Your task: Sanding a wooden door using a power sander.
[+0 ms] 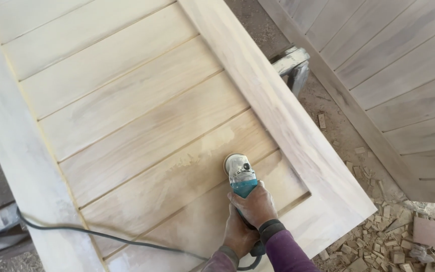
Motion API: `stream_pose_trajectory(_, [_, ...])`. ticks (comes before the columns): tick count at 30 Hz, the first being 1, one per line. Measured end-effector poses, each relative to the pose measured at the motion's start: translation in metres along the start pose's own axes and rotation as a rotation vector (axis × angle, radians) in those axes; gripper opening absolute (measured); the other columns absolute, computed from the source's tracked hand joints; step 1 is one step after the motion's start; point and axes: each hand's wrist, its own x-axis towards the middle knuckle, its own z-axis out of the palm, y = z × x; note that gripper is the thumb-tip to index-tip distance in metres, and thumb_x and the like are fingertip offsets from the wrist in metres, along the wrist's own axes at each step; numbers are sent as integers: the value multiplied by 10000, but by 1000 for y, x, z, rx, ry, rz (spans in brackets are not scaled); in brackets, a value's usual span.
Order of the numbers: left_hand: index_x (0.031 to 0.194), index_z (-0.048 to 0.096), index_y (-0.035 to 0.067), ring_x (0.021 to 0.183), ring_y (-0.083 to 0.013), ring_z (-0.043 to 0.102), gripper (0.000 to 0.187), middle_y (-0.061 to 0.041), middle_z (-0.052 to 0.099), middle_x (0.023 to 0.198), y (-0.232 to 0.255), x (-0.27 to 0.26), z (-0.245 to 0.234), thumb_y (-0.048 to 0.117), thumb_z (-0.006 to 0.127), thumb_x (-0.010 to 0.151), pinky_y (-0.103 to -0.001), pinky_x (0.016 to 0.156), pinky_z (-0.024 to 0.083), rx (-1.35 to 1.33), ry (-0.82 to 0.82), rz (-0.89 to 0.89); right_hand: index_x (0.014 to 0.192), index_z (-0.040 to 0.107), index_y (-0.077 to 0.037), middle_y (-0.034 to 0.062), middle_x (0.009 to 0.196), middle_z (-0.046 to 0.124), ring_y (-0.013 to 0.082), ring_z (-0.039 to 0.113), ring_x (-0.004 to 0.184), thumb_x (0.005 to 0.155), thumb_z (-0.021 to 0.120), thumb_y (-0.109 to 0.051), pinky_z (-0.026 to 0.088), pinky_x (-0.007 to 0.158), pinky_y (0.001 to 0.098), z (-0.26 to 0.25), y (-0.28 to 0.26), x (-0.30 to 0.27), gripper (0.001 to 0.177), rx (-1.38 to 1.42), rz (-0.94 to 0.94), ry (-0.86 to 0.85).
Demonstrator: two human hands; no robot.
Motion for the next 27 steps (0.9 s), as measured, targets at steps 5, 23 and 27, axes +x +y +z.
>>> stream_pose_trajectory(5, [1387,222,112,1177,-189,657,1011,-88,603,1285,-7,-26,-31,114,920,656,-321,991,592,-24,43,-13,1112,562,57,254,970,747,377,759,925,705,852,-484,604,835,440,37,-11,-24,737,-57,-18,-35])
stream_pose_trajectory(23, [1418,275,60,1169,-269,622,888,-150,560,1313,-111,-80,-115,124,825,725,-437,969,551,-311,469,296,1166,518,10,150,892,741,289,772,780,744,785,-392,649,737,392,125,-80,-93,641,-284,-342,-409])
stream_pose_trajectory(27, [1368,377,29,1150,-282,650,775,-163,605,1288,-135,-61,-112,201,841,772,-429,959,566,-47,549,289,1090,563,28,195,834,735,352,734,810,751,826,-399,596,784,455,122,-81,-79,605,-347,-459,-423])
